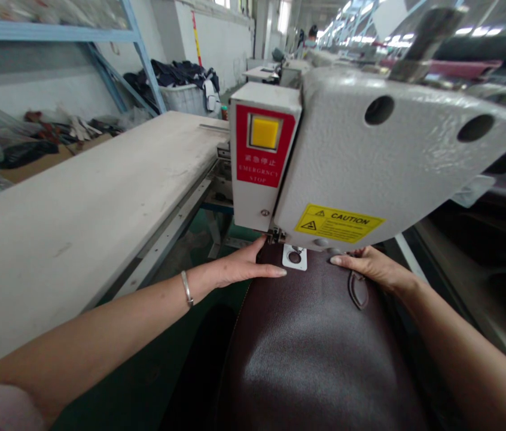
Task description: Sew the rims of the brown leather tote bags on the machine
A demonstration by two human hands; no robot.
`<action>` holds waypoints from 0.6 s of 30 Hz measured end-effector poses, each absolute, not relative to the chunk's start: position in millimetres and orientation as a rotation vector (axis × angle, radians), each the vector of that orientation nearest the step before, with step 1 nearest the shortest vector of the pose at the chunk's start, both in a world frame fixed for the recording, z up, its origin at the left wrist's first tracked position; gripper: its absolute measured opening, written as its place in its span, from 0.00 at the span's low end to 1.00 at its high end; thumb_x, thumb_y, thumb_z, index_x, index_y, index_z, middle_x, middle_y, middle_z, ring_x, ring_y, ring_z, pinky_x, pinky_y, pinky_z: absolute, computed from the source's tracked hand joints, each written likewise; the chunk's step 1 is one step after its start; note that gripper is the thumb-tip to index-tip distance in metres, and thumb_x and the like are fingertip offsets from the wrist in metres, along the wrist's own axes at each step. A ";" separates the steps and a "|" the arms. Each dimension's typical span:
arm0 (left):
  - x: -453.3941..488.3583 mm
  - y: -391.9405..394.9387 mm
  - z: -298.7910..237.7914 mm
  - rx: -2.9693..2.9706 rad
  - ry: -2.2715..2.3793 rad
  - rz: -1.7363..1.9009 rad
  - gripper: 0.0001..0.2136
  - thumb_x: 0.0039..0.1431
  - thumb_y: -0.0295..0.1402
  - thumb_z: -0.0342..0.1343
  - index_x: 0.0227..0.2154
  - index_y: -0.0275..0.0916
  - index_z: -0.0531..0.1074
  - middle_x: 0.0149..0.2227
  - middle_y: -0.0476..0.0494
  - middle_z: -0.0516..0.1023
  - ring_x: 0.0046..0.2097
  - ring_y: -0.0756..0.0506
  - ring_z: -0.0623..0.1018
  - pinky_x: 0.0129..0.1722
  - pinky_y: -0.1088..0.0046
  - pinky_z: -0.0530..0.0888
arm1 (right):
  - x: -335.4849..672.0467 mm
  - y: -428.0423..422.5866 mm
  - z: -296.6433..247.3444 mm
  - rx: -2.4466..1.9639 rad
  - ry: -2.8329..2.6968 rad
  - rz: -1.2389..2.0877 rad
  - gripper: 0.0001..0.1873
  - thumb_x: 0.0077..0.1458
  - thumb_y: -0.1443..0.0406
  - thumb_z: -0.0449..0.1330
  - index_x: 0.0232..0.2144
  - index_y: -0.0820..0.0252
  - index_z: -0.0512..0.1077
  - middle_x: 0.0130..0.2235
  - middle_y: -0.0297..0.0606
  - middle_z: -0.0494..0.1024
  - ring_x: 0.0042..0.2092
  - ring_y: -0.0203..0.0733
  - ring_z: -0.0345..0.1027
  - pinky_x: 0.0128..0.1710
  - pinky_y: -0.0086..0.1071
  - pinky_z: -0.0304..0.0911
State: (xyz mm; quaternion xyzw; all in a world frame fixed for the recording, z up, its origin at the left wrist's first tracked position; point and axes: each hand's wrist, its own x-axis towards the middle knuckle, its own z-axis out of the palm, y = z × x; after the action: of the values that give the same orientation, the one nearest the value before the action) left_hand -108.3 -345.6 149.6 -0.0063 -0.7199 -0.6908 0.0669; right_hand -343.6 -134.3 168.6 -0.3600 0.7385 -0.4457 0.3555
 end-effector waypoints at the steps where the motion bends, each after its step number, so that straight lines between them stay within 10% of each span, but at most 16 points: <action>1: -109.0 -344.7 149.3 -0.027 -2.174 -2.066 0.39 0.53 0.38 0.67 0.64 0.40 0.55 0.67 0.34 0.58 0.69 0.35 0.56 0.70 0.51 0.50 | -343.6 -134.1 169.0 -0.923 1.910 -1.137 0.19 0.42 0.50 0.73 0.23 0.56 0.74 0.23 0.37 0.76 0.34 0.48 0.74 0.37 0.38 0.69; 18: -110.5 -328.6 135.6 0.123 -2.081 -2.059 0.42 0.51 0.40 0.67 0.64 0.36 0.52 0.65 0.31 0.60 0.66 0.35 0.61 0.67 0.52 0.56 | -350.2 -139.0 166.1 -0.956 1.858 -1.123 0.20 0.40 0.48 0.73 0.24 0.57 0.75 0.24 0.36 0.76 0.34 0.47 0.73 0.36 0.37 0.69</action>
State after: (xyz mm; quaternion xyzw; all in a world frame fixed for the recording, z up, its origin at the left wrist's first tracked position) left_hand -110.5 -328.6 135.6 0.0418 -0.7062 -0.6988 0.1057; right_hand -350.2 -139.0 166.1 -0.3736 0.7261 -0.4386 0.3752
